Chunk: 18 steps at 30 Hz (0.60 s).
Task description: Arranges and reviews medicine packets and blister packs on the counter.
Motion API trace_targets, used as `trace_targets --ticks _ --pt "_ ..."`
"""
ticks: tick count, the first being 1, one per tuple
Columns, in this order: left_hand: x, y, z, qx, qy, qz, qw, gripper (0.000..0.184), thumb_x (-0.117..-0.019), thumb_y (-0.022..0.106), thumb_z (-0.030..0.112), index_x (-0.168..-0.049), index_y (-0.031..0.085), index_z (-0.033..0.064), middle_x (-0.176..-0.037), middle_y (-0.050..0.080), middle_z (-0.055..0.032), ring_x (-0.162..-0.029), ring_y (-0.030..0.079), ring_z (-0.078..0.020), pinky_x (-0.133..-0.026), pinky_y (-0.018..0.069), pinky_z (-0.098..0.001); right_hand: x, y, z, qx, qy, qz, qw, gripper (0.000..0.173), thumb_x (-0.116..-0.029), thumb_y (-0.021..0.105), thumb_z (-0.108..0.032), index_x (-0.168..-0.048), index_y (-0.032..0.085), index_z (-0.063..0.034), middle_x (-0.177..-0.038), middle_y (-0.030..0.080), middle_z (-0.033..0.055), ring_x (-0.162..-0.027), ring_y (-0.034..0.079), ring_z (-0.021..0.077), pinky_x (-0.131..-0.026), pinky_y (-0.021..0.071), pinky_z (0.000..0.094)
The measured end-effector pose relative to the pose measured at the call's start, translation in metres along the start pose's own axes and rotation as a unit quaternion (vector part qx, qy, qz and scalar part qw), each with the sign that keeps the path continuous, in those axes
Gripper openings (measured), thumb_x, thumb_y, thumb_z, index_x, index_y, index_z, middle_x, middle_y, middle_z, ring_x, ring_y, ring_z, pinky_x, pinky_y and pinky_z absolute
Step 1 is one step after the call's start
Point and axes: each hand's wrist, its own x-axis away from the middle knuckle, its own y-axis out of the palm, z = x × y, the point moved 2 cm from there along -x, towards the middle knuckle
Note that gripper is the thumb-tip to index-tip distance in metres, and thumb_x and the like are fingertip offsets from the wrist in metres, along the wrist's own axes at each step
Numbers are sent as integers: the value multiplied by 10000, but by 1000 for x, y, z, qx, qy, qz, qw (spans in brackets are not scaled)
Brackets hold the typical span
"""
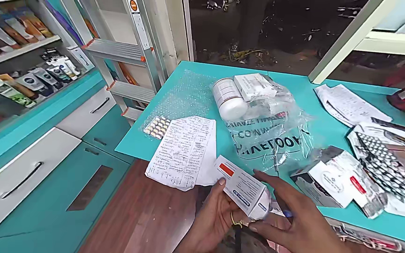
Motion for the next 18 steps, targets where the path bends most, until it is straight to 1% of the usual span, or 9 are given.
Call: trace_targets --ticks 2,3,5,6,8,10,12,14,18 --pt "2 -1 1 -116 -21 2 993 637 -1019 393 639 -1303 562 94 -1123 750 -64 -958 750 -168 -802 626 -308 3 2 -4 55 -15 35 998 706 -812 807 -503 -1316 646 -36 -1183 734 102 -927 702 52 -744 583 226" --pt "6 -3 5 -233 -6 10 972 641 -1052 291 614 -1233 591 77 -1018 764 -16 -862 742 -108 -713 610 -265 4 -1 -5 55 -10 58 997 668 -798 818 -447 -1281 665 -11 -1121 753 105 -907 703 54 -750 581 228" --pt "18 -10 18 -449 105 9 887 509 -1063 398 537 -916 683 141 -709 682 106 -599 602 52 -529 479 -140 2 -11 -7 37 14 98 994 632 -765 829 -361 -1232 677 36 -1007 757 105 -804 644 7 -726 539 176" --pt "25 -10 28 -519 190 12 834 387 -1029 534 478 -852 671 162 -678 670 114 -589 601 76 -539 492 -122 2 -16 -5 43 23 110 993 626 -762 825 -358 -1228 682 36 -1002 761 96 -804 653 -11 -739 548 160" --pt "37 5 44 -625 349 77 694 318 -854 800 428 -924 709 132 -811 714 69 -695 623 68 -615 517 -127 1 -17 -1 72 25 132 988 629 -757 808 -379 -1218 696 34 -963 761 97 -732 627 4 -673 532 177" --pt "41 27 48 -741 408 99 524 643 -774 819 585 -1192 690 113 -1196 715 -37 -963 699 -64 -762 591 -237 0 -10 -3 105 27 149 983 642 -758 785 -435 -1201 711 23 -905 764 91 -677 651 47 -606 548 234" --pt "27 41 36 -810 425 101 391 850 -785 740 686 -1364 597 81 -1332 668 -104 -831 725 -155 -563 564 -315 -4 0 -11 112 34 151 982 661 -766 771 -475 -1203 715 17 -861 765 81 -658 675 68 -581 559 265" --pt "5 37 21 -802 463 104 363 776 -742 783 499 -1338 597 37 -1209 729 -88 -673 699 -143 -449 506 -296 -7 4 -15 76 34 134 987 638 -813 765 -461 -1220 712 28 -830 757 77 -617 630 51 -563 529 235" --pt "-9 27 20 -762 470 65 440 704 -695 860 371 -1276 644 35 -1221 736 -81 -881 745 -117 -587 584 -274 -8 -14 3 -50 20 75 996 393 -998 646 -321 -1262 721 -39 -954 779 19 -646 596 -70 -599 508 114"
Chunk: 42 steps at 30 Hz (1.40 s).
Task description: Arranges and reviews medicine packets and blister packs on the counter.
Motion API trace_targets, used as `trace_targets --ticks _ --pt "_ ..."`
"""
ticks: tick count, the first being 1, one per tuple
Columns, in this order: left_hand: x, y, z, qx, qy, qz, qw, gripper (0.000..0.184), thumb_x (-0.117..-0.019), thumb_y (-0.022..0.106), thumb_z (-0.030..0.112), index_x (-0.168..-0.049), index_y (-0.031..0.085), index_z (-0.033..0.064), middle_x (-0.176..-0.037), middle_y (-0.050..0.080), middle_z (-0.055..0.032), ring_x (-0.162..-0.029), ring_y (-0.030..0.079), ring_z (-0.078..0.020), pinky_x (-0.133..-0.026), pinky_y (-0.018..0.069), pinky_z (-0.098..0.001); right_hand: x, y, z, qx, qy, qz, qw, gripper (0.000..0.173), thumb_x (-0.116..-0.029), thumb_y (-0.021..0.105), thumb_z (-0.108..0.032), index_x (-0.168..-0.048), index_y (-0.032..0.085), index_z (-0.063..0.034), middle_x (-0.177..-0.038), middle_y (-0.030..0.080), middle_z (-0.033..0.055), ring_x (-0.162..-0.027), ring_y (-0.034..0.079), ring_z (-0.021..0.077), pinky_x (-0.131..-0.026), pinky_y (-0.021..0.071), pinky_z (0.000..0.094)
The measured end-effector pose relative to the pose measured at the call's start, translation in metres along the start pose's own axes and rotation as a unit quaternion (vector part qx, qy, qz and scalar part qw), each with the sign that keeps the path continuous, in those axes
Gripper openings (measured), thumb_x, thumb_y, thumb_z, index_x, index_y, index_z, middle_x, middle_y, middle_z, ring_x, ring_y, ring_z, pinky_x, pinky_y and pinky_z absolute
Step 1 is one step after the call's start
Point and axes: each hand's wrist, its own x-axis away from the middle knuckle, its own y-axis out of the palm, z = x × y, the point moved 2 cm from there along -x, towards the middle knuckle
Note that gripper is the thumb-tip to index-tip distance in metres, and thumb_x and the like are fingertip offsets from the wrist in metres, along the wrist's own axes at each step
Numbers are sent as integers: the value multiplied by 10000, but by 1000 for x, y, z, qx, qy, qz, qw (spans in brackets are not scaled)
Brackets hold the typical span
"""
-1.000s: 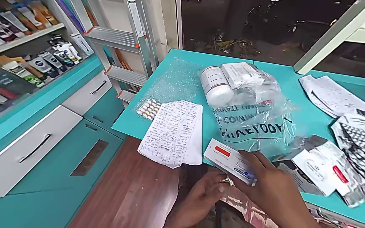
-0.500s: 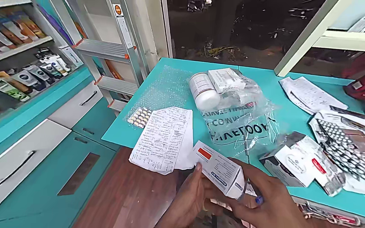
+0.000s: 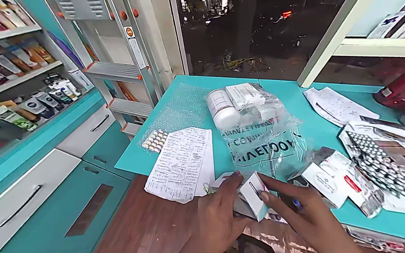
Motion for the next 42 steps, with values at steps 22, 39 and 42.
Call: trace_targets --ticks 22,39,42 --pt "-10 18 -3 -102 90 -34 990 653 -658 837 307 -1240 682 54 -1279 708 -98 -507 628 -151 -355 413 -288 -6 1 4 178 30 -40 983 582 -809 680 -401 -1257 724 -30 -892 779 61 -734 728 109 -630 588 305" --pt "-8 20 -10 -40 51 2 998 672 -680 836 418 -1242 668 90 -1203 738 -71 -728 725 -136 -453 501 -282 -17 -18 16 -11 49 -68 996 266 -888 636 -271 -1017 782 -90 -688 669 -69 -564 542 -80 -507 443 130" --pt "3 20 -25 154 -17 -27 988 715 -751 879 414 -1306 586 72 -1145 747 -56 -996 714 -41 -804 600 -221 -21 -25 22 -224 199 -74 951 150 -895 603 -136 -862 732 -205 -720 688 -149 -574 577 -87 -484 446 114"
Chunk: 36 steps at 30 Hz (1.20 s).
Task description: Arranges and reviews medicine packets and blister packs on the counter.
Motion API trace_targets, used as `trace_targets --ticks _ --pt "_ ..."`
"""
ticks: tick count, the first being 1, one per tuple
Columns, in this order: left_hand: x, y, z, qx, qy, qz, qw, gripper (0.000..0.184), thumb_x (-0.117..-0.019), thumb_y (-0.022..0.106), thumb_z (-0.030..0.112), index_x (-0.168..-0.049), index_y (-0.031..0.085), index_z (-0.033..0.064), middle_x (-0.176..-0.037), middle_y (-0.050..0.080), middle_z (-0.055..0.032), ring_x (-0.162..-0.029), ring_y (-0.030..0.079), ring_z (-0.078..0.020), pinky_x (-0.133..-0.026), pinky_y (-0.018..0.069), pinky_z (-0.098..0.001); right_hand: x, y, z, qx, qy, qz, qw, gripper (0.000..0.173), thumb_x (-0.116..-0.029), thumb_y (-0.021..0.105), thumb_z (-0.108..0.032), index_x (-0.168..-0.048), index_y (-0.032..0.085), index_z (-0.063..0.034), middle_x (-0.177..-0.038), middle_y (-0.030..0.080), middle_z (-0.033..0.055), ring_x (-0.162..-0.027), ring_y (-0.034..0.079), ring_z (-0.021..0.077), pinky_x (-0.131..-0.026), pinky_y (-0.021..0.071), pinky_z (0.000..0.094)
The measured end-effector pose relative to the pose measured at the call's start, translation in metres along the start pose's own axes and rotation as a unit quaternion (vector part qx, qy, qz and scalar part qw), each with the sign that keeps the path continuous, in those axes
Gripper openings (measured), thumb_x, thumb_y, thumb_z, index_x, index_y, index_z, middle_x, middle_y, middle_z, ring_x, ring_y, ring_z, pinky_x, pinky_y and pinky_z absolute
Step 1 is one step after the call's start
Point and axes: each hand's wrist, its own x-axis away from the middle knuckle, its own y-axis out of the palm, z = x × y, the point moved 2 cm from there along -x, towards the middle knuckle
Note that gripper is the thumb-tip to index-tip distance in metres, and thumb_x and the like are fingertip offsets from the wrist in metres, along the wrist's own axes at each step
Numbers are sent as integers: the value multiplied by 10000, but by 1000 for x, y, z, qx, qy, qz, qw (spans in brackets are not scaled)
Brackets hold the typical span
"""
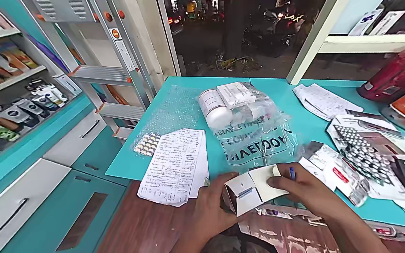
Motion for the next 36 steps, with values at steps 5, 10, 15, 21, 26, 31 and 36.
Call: trace_targets --ticks 5,10,15,21,26,31,36 --pt "13 4 -13 77 4 42 996 782 -781 887 403 -1377 412 227 -1294 684 17 -1121 682 -44 -919 588 -234 -9 3 24 139 -57 24 988 577 -947 696 -322 -1466 531 -131 -1097 741 -42 -792 674 -6 -637 551 165" --pt "19 0 -9 11 84 -25 996 257 -865 786 317 -926 652 106 -1376 630 -127 -933 718 -118 -675 582 -245 16 22 -3 485 -296 157 808 284 -958 591 -131 -1175 748 -222 -1397 628 157 -589 642 191 -438 466 311" --pt "5 -4 18 -5 35 -77 996 493 -894 662 259 -1332 628 36 -920 770 -106 -654 707 -152 -533 546 -294 37 27 -25 528 -318 125 777 247 -956 557 -46 -1037 762 -158 -1396 635 142 -588 595 144 -463 423 258" --pt "7 2 8 -57 186 -23 981 184 -1023 579 328 -1156 592 201 -1331 635 -115 -721 672 -166 -523 501 -259 64 46 -35 506 -324 79 795 233 -1001 602 -212 -1175 696 -88 -975 696 127 -729 629 204 -565 475 271" --pt "2 3 5 -66 151 32 986 516 -949 643 409 -1341 484 114 -1223 696 -62 -927 702 -110 -705 555 -228 64 50 -23 525 -286 55 800 329 -1046 569 -329 -1225 685 -78 -1155 696 161 -747 660 212 -546 487 273" --pt "-2 3 11 -69 161 18 984 498 -938 659 441 -1297 530 119 -1147 729 -39 -860 701 -105 -676 542 -224 73 44 -31 473 -290 13 832 307 -1062 539 -221 -850 665 -38 -807 724 143 -689 695 237 -566 530 330" --pt "-4 9 22 -150 241 -34 958 296 -1053 520 333 -1316 524 197 -1240 713 -32 -692 657 -158 -556 480 -266 65 48 -38 582 -208 8 786 120 -935 606 -58 -943 716 -11 -635 630 109 -515 627 268 -419 454 376"
